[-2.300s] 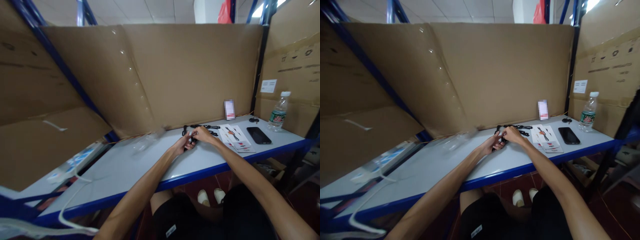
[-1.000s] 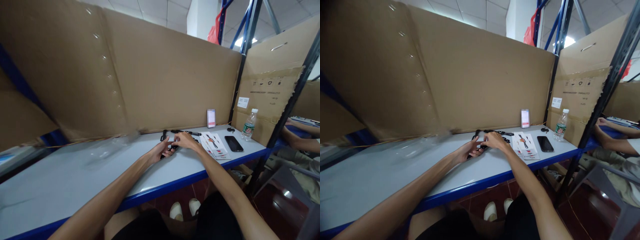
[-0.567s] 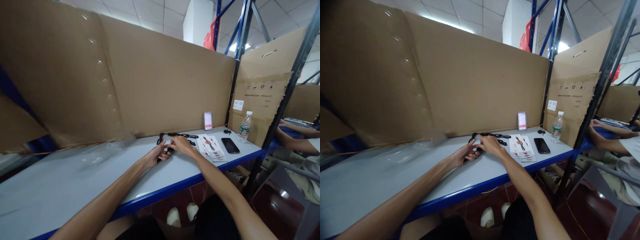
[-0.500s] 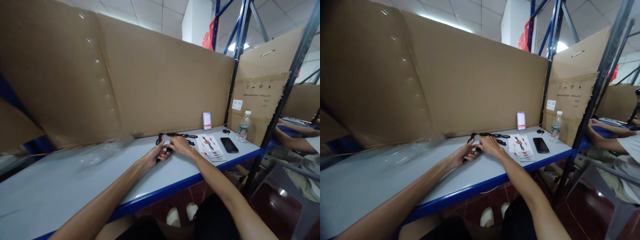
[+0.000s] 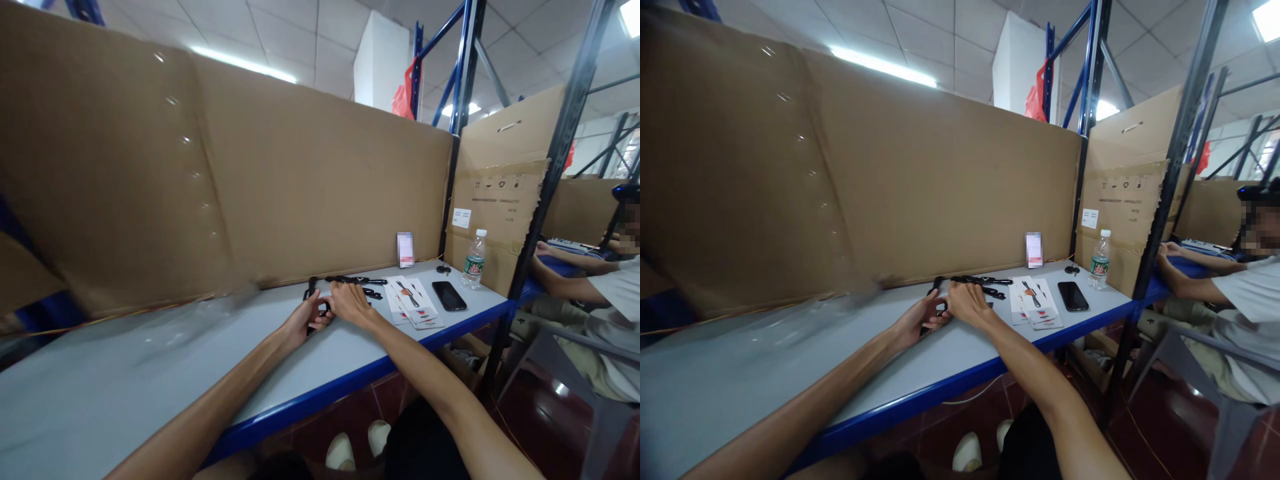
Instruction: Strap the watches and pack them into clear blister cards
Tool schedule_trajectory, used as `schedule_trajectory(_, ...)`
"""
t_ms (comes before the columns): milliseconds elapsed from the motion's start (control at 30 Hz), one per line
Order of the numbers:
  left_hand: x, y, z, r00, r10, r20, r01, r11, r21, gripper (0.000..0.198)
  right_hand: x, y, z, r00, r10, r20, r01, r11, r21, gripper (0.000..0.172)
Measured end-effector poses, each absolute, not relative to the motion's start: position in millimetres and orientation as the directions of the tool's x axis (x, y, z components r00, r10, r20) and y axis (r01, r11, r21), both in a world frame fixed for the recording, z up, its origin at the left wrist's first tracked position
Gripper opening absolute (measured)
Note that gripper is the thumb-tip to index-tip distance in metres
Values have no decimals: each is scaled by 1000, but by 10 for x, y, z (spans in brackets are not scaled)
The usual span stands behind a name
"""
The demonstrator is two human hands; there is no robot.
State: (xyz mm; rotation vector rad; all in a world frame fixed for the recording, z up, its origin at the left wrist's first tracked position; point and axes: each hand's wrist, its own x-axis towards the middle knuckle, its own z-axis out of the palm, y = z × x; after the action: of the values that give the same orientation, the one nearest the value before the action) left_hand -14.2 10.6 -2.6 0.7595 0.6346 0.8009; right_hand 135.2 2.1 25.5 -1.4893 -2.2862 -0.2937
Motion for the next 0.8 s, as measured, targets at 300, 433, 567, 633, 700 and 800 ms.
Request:
schedule_trajectory(300,-71,28,82,313,932,-182,-422,308,853,19,1628,241,264,-73,835,546,913,276,-299,38)
schedule_trajectory(433,-78,21,96,251,961,-118,-390,212,896,16,1707,327,220,-60,830,554,915,268,-303,37)
schedule_trajectory(567,-80,14,70,237,970,-59,-370,146,917,21,1684,326,173,-114,820,561,907,316,-278,35)
schedule_trajectory(633,-76,7,66,227,973,-32,-366,116,924,28,1666,306,168,-139,813,565,902,339,-266,36)
schedule_trajectory(700,-72,1,71,210,978,-10,-360,87,929,35,1653,273,172,-162,797,581,890,373,-263,36)
schedule_trajectory(800,-67,-2,83,154,988,15,-353,41,935,38,1626,203,181,-224,747,626,846,468,-255,28)
